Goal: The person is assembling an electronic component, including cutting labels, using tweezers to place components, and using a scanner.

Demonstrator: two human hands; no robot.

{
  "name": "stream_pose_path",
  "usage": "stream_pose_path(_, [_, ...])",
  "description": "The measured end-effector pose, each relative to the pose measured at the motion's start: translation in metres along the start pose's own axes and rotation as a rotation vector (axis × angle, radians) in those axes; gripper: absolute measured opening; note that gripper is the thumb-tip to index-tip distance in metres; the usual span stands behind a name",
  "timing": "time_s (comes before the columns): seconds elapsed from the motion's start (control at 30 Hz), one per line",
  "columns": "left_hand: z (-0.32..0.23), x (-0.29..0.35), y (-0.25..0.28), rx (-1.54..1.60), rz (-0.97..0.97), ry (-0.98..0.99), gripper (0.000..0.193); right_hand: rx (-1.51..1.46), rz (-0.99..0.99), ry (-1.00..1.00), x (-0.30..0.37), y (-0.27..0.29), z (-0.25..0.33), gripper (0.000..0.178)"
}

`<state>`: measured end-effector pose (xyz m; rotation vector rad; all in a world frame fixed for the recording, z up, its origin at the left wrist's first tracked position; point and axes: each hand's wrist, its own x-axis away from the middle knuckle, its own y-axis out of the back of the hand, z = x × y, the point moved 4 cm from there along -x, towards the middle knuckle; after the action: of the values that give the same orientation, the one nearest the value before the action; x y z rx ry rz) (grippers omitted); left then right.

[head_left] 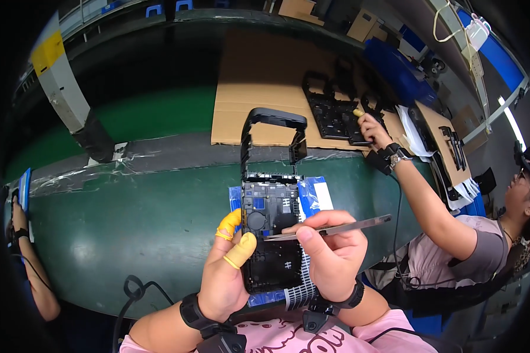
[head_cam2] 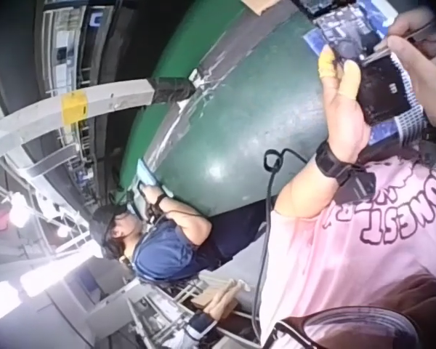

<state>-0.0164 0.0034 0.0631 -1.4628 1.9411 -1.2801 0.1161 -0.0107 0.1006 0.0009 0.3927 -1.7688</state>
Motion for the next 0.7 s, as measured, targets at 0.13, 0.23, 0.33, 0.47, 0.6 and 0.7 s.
stream_pose_path(0.13, [-0.004, 0.002, 0.0, -0.057, 0.002, -0.076, 0.042, -0.058, -0.009, -0.007, -0.001, 0.003, -0.009, 0.016])
stream_pose_path(0.23, [-0.007, 0.004, -0.002, -0.05, 0.026, -0.095, 0.043, -0.1, -0.001, -0.036, -0.001, -0.002, -0.009, 0.017])
stream_pose_path(0.33, [-0.006, 0.002, 0.0, -0.03, 0.028, -0.079, 0.043, -0.088, 0.0, -0.042, -0.002, 0.0, -0.013, 0.016])
stream_pose_path(0.47, [-0.002, -0.001, 0.002, 0.004, 0.034, -0.063, 0.041, -0.065, 0.0, -0.022, -0.004, 0.003, -0.015, 0.016])
stream_pose_path(0.6, [-0.004, 0.002, 0.002, -0.014, 0.036, -0.078, 0.038, -0.073, 0.014, -0.057, -0.004, -0.001, -0.015, 0.017])
stream_pose_path(0.7, [-0.003, 0.001, 0.002, -0.035, 0.014, -0.09, 0.041, -0.057, 0.028, -0.059, -0.006, -0.002, -0.016, 0.017])
